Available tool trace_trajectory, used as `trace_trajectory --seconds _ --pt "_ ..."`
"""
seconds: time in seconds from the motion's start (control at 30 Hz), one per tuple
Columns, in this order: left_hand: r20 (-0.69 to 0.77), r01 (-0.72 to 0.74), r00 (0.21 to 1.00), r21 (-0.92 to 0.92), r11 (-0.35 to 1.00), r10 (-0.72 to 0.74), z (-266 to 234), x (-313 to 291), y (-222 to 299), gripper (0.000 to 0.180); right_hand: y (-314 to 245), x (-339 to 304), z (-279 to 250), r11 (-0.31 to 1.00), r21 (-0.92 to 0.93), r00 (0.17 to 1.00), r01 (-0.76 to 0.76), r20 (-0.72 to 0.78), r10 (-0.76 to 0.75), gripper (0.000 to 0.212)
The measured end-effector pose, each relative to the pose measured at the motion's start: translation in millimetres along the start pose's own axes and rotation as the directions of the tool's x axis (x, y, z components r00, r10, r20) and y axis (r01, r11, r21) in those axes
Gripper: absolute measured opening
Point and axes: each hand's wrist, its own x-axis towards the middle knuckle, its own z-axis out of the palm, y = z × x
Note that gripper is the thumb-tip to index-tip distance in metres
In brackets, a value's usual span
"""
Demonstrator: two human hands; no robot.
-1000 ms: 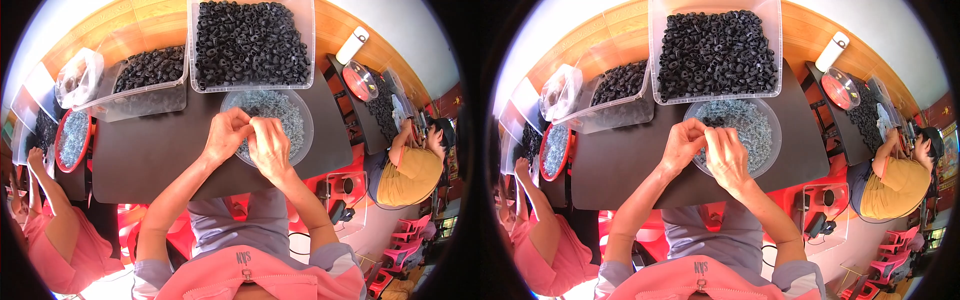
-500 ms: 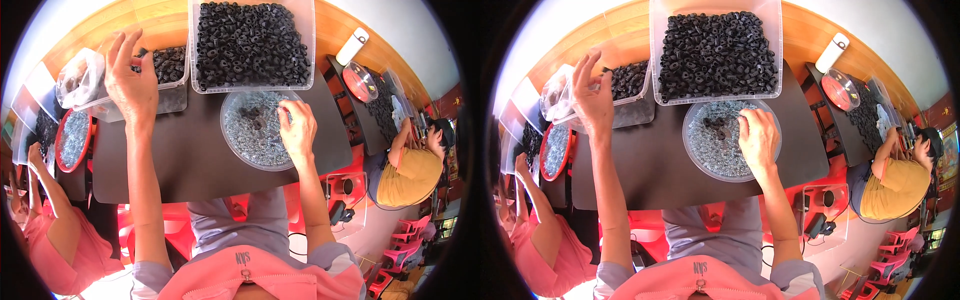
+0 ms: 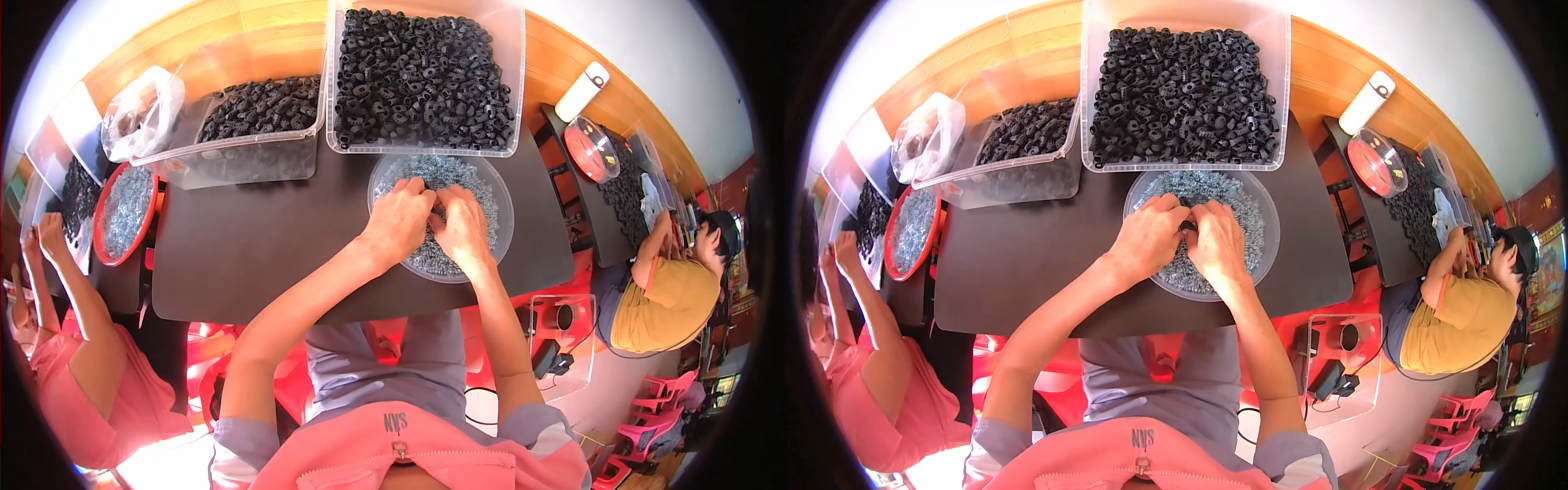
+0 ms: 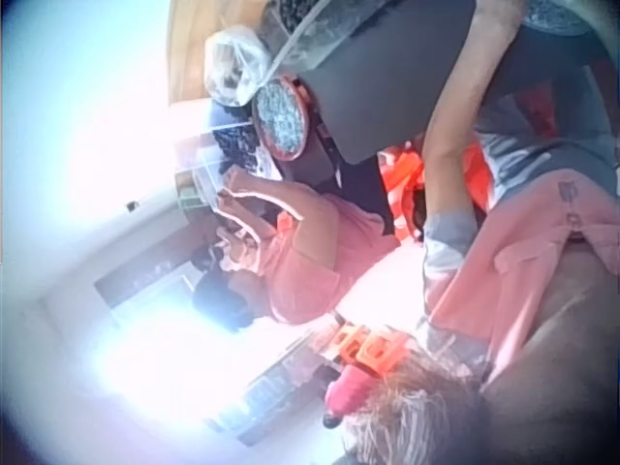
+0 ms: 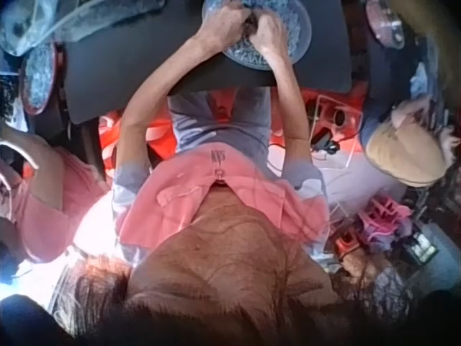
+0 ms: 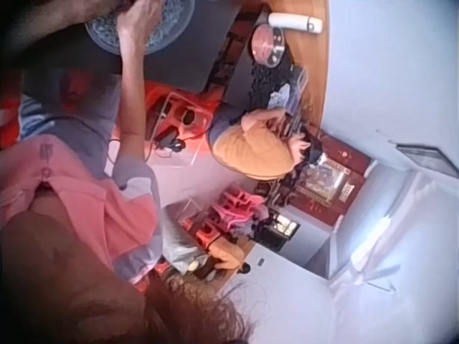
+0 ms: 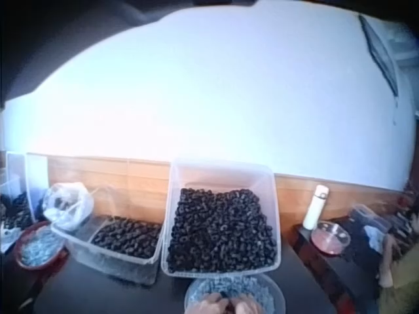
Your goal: Manually assembling small black plastic rings with grey inserts by hand at a workshop table.
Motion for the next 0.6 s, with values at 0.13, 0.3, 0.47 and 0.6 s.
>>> trace_trajectory --seconds 0.13,0.3,0.47,0.6 --pt "-0.055 0.023 0.998 -0.141 0.99 -0.031 2.9 -3.3 -0.8 0.028 7.1 -2.6 2.5 0.968 0.25 0.999 -0.014 -0.043 0.026 0.015" --pt "0.009 0.165 0.981 -0.566 0.808 -0.195 -9.8 -1.0 -8.9 0.021 1.1 0.9 -3.5 0.817 0.577 0.995 -0.001 -0.082 0.059 0.022" --pt "-0.02 0.207 0.966 -0.531 0.822 -0.256 -10.2 -1.5 -16.1 0.016 1.9 -0.2 -5.0 0.866 0.499 0.993 -0.041 -0.076 0.091 0.024" --pt "-0.249 0.11 0.937 -0.452 0.885 -0.244 -15.6 0.5 -21.4 0.016 -5.2 -2.6 -7.3 0.967 0.25 0.992 0.041 0.107 -0.069 0.016"
